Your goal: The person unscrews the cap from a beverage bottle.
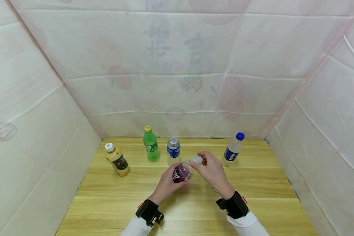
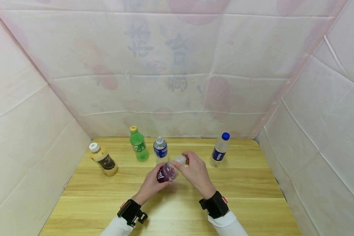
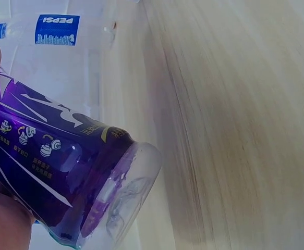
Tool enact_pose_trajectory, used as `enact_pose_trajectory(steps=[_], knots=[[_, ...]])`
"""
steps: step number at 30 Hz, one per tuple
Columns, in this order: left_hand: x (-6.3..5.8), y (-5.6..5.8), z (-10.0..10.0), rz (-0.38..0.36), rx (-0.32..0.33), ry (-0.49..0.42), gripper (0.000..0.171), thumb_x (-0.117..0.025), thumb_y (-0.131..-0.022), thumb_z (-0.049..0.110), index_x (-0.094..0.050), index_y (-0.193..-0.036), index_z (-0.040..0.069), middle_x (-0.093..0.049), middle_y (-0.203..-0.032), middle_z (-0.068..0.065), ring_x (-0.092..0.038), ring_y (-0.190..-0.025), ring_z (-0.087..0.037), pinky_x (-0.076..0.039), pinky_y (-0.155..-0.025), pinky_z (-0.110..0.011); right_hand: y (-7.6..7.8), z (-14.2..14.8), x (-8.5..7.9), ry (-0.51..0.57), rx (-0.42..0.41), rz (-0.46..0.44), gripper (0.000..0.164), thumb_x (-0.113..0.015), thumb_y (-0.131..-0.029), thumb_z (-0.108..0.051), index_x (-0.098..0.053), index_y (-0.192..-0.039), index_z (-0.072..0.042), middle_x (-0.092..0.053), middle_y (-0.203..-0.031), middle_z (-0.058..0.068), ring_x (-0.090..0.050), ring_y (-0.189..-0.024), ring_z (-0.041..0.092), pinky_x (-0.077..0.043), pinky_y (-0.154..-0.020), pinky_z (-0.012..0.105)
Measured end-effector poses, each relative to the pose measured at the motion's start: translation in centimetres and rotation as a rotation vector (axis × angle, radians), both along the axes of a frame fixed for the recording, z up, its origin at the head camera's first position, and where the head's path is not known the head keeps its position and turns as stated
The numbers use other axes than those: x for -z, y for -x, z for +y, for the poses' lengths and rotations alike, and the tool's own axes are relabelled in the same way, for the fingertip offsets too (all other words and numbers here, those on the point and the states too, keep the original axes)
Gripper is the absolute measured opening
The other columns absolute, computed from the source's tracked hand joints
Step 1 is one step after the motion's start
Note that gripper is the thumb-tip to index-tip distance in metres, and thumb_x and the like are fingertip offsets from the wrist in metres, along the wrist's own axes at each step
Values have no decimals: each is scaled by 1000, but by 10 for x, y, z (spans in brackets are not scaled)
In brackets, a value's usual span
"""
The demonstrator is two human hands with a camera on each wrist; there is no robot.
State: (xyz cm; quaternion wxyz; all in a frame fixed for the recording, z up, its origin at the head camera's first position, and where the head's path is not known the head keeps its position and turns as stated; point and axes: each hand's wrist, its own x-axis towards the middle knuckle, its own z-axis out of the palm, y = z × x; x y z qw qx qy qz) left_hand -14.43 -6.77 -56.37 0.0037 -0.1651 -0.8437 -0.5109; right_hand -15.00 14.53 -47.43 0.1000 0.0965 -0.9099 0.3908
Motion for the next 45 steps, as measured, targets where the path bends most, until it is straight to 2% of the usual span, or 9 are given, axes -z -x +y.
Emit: enact_pose_trajectory(steps=[6,14,18,22,30,40,45], knots=[[-2,0,0,-34,0,6,79,-90,-82,20,-48,-148,6,-58,-143,-18,-57,-130,-36,-46,-109,-56,1,0,2,3,-14,37,45,-86,-86,-36,-70,-114,-5,-69,-94,3,-61,-81,13,-53,-68,27],[-1,0,1,-24,-3,4,80,-90,-81,18,-48,-148,5,-58,-143,-18,-57,-129,-35,-46,-109,-55,1,3,4,38,-65,31,41,-86,-86,-26,-70,-117,-4,-71,-103,6,-67,-88,17,-58,-73,28],[0,-1,1,-14,0,8,79,-90,-81,17,-48,-147,3,-59,-142,-19,-58,-129,-36,-47,-108,-56,0,4,3,66,-90,-9,42,-85,-88,-24,-69,-122,-5,-70,-108,6,-69,-93,19,-59,-76,31],[1,-1,0,-13,-2,9,79,-90,-81,18,-48,-147,4,-59,-142,-18,-58,-129,-36,-47,-108,-57,-1,6,2,81,-116,-33,45,-83,-90,-23,-67,-128,-5,-70,-115,9,-69,-99,23,-61,-82,39],[2,-1,0,-23,-2,-2,79,-89,-82,19,-48,-148,5,-59,-143,-18,-57,-129,-35,-47,-108,-56,-1,11,2,123,-179,-44,49,-80,-92,-19,-63,-134,-1,-67,-127,15,-68,-112,30,-58,-95,48],[2,-2,-2,-31,-3,-9,79,-90,-81,17,-49,-147,6,-59,-142,-18,-57,-129,-36,-45,-109,-57,0,15,2,153,-192,-40,49,-81,-92,-16,-62,-134,0,-67,-126,14,-67,-112,30,-57,-97,45],[1,-3,-3,-45,-16,-8,78,-90,-80,15,-49,-147,6,-60,-141,-18,-58,-127,-36,-46,-109,-57,-1,18,1,179,-180,-63,50,-81,-92,-14,-62,-135,0,-66,-127,14,-66,-115,31,-55,-99,48]])
